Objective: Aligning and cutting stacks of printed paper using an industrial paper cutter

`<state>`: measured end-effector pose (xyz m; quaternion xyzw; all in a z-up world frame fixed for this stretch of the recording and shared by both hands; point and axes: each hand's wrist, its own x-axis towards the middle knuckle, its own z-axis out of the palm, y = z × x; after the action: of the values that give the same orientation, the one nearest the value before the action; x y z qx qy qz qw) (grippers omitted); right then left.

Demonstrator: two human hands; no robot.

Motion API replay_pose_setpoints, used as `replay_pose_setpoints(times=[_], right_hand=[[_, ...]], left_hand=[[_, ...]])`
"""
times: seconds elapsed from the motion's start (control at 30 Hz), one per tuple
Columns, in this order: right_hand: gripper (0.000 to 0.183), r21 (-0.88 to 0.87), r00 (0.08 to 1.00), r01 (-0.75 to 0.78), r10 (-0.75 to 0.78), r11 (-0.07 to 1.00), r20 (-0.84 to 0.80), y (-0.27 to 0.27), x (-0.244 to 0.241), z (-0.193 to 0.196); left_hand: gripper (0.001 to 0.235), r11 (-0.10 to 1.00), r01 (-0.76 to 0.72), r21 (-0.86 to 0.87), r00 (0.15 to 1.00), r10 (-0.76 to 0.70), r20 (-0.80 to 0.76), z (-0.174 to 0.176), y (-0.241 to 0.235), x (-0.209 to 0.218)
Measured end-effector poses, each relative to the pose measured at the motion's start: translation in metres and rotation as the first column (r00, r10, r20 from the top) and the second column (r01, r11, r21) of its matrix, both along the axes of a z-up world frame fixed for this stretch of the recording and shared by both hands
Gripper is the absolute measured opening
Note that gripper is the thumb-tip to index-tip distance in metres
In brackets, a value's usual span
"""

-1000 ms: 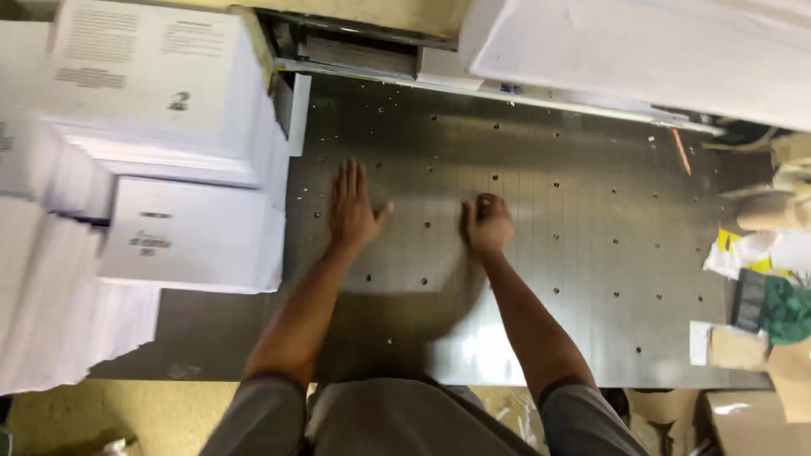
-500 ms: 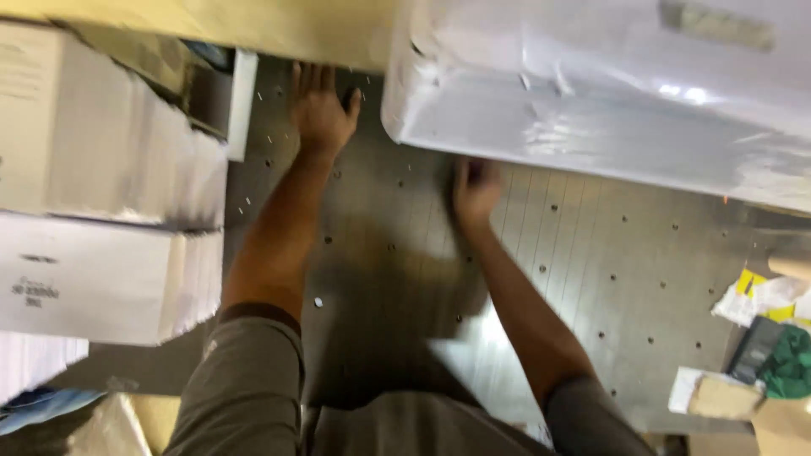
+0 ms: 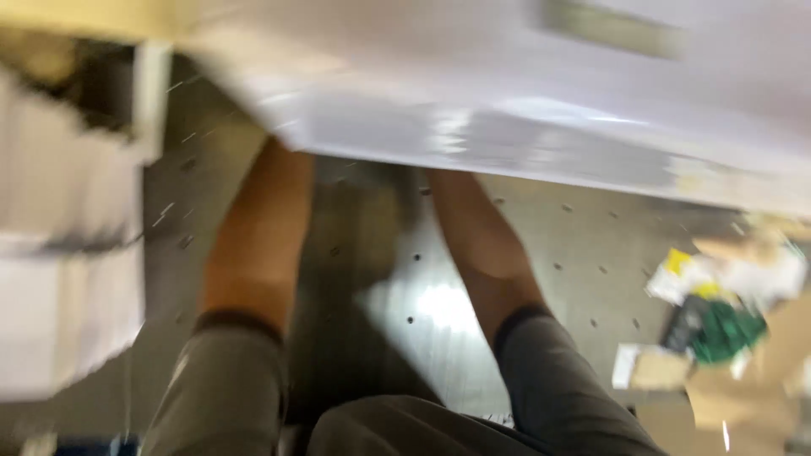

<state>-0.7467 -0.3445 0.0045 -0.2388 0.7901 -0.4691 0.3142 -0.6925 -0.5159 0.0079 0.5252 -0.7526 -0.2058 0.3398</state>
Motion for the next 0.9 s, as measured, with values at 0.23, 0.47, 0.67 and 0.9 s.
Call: replay_pose_setpoints(times=[0.23, 0.47, 0.67, 0.9], right_hand=[[0.064, 0.069, 0.915, 0.241, -0.250, 0.968, 0.317, 0.000, -0.023, -0.002], [0.080, 0.054, 0.876, 0.221, -0.223, 0.974, 0.428, 0.052, 0.038, 0.072], [0.063, 0.030, 0.936, -0.328, 0.329, 0.944, -0.126, 0.167, 0.073, 0.102], [0.040, -0.289, 0.199, -0.957, 0.667, -0.026, -0.718, 0.254, 0.146, 0.175]], left_hand=[[0.031, 0.947, 0.132, 0.292, 0.980, -0.168, 0.103, 0.015, 0.037, 0.015], [0.053, 0.849, 0.035, 0.528, 0.941, -0.206, 0.270, -0.015, 0.100, 0.139], [0.049, 0.522, 0.135, 0.842, 0.971, 0.100, -0.217, 0.027, 0.241, 0.246], [0.091, -0.032, 0.676, 0.736, 0.559, 0.674, -0.484, 0.057, 0.366, 0.398]])
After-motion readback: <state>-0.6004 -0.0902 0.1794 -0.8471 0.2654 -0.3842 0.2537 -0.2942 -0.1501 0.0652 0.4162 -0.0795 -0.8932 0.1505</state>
